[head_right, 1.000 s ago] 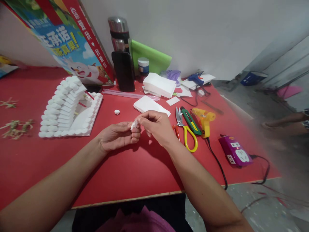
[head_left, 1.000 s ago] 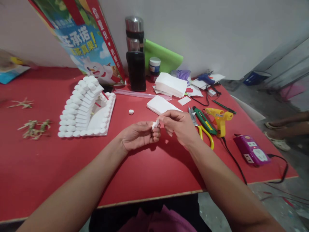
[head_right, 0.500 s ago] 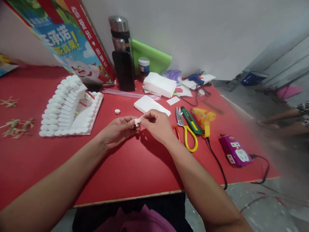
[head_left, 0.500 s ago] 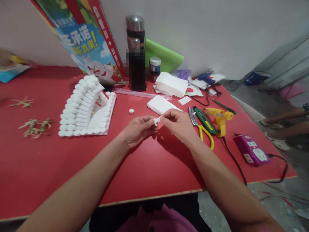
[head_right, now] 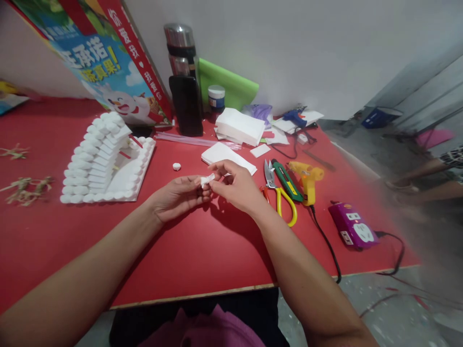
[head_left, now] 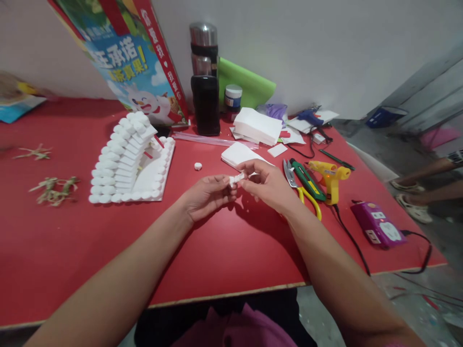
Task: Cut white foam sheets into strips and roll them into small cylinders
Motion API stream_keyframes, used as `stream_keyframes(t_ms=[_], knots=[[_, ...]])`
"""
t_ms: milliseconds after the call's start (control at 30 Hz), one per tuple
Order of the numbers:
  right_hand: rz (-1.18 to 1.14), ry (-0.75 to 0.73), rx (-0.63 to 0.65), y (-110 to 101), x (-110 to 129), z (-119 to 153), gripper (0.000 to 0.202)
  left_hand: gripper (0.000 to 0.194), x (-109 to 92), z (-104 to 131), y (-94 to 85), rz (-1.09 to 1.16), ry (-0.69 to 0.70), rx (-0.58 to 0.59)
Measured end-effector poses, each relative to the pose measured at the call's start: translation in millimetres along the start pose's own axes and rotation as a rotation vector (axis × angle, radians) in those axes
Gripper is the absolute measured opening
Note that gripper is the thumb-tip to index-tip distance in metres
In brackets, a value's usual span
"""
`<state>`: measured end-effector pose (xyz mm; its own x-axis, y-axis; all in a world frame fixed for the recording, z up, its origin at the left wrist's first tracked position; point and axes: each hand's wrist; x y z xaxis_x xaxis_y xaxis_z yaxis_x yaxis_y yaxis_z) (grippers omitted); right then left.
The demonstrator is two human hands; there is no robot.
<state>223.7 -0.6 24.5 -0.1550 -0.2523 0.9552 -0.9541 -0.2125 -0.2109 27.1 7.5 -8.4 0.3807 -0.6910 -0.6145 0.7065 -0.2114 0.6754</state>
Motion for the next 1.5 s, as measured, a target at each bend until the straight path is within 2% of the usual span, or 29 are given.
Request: stream_keyframes(t_ms=[167, 533, 767, 1067, 1167, 1300, 1500], knots=[[0.116, -0.028, 0.056, 0, 2, -1, 0.019, 0.034, 1, 1, 1.8, -0.084, -0.006, -0.031], [0.298, -0.142, 0.038, 0, -3, 1, 0.015, 0.029, 2, 1, 2.3, -0.107, 0.020, -0.047], [0.269, -0.120, 0.038, -1, -1, 0, 0.014, 0.031, 1, 2, 3.2, -0.120, 0.014, -0.036], [0.364, -0.219, -0.030, 7, -4, 2, 0.007, 0.032, 4, -1, 5.2, -0.134, 0.079, -0.057], [0.351, -0.193, -0.051, 8, -4, 1, 0.007, 0.032, 4, -1, 4.4, -0.166, 0.093, -0.065], [0.202, -0.067, -0.078, 6, -6, -1, 0.003, 0.032, 5, 0, 4.8, -0.205, 0.142, -0.075], [-0.010, 0.083, -0.071, -3, -4, -3, 0.013, 0.031, 8, 3, 11.2, -0.318, 0.266, -0.223]])
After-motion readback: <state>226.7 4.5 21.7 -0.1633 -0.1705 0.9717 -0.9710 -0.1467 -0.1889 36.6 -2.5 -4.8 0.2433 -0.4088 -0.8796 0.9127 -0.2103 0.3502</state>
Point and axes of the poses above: each hand's wrist, its own z-axis away from the middle knuckle, its own y-axis out of the palm, x = y × z, and after that the axes turned 10 degrees about -y, right-handed
